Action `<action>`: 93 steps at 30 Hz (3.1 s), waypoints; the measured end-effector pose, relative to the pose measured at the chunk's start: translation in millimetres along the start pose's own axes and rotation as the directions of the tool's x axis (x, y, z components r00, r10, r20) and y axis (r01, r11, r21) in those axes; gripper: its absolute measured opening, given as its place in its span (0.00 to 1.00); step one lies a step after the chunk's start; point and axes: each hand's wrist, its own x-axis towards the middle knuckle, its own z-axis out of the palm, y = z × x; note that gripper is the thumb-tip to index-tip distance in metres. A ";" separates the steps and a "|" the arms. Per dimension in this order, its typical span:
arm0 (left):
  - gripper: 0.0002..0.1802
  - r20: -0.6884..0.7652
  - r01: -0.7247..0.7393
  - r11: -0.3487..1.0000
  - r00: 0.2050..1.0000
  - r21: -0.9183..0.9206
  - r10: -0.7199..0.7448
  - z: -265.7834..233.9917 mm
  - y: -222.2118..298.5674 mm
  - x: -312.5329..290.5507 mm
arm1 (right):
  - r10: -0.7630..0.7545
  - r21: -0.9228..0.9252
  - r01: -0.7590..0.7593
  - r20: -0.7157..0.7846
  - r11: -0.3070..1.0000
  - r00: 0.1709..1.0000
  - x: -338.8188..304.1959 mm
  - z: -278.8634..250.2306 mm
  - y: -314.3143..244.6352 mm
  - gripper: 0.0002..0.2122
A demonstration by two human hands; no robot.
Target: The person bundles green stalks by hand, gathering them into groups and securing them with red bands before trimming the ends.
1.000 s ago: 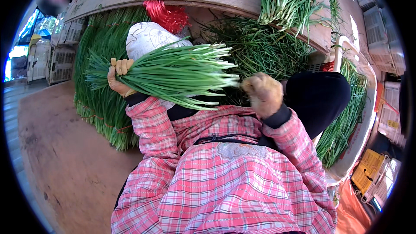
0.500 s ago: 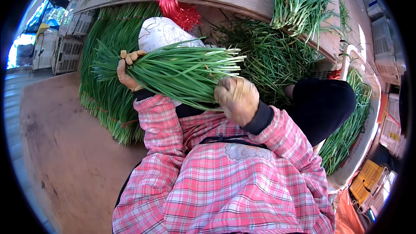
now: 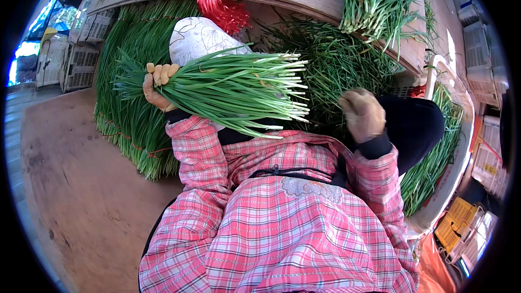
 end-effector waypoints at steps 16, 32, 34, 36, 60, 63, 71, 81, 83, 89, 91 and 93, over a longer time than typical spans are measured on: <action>0.08 0.019 -0.033 0.994 0.999 0.104 0.031 12.9 -7.7 2.4 | -0.089 0.607 -0.045 0.189 0.793 0.978 3.3 47.7 -64.0 0.05; 0.07 0.015 0.031 0.999 0.999 0.040 -0.032 -0.7 -0.2 4.9 | -0.280 -0.008 0.280 0.013 0.960 0.960 44.4 33.0 -82.8 0.13; 0.07 0.023 0.021 0.997 0.999 0.076 -0.023 14.4 -8.0 3.7 | -0.254 0.002 0.254 0.066 0.967 0.965 54.8 59.0 -96.9 0.13; 0.12 0.092 0.020 0.996 0.995 0.087 -0.028 17.5 -12.0 4.6 | -0.246 0.000 0.246 0.018 0.969 0.969 60.8 70.2 -96.4 0.08; 0.04 -0.029 -0.007 0.999 1.000 0.047 0.009 10.8 -6.4 1.2 | -0.446 0.901 -0.136 0.330 0.413 0.832 24.1 -3.3 -65.7 0.05; 0.04 -0.064 -0.016 1.000 0.998 0.005 0.016 8.5 -7.0 0.8 | -0.034 0.728 -0.580 0.634 0.366 0.773 1.7 -27.4 -28.2 0.05; 0.02 0.026 0.009 0.997 1.000 0.074 -0.011 13.4 -10.2 3.7 | 0.067 0.243 -0.103 0.150 0.965 0.986 20.7 23.3 -44.9 0.12; 0.05 0.044 0.064 0.996 0.997 0.062 -0.067 3.6 -0.9 -1.0 | 0.228 -0.141 -0.199 0.234 0.970 0.945 14.1 48.5 7.5 0.07; 0.06 0.032 0.040 0.998 0.999 0.051 -0.042 1.5 -2.4 -0.2 | 0.075 0.027 -0.078 0.098 0.997 0.992 8.9 38.4 5.3 0.06; 0.10 0.107 0.087 0.996 0.990 0.020 -0.089 14.7 -12.4 3.0 | -0.298 0.370 0.224 0.156 0.902 0.942 23.5 48.2 -64.8 0.05; 0.11 0.117 0.090 0.996 0.989 0.022 -0.092 13.7 -11.4 3.9 | -0.319 0.373 0.246 0.147 0.895 0.936 20.4 56.4 -64.8 0.06; 0.12 0.129 0.106 0.994 0.986 0.023 -0.108 10.0 -9.4 3.0 | -0.299 0.386 0.223 0.147 0.895 0.943 16.6 56.4 -62.8 0.05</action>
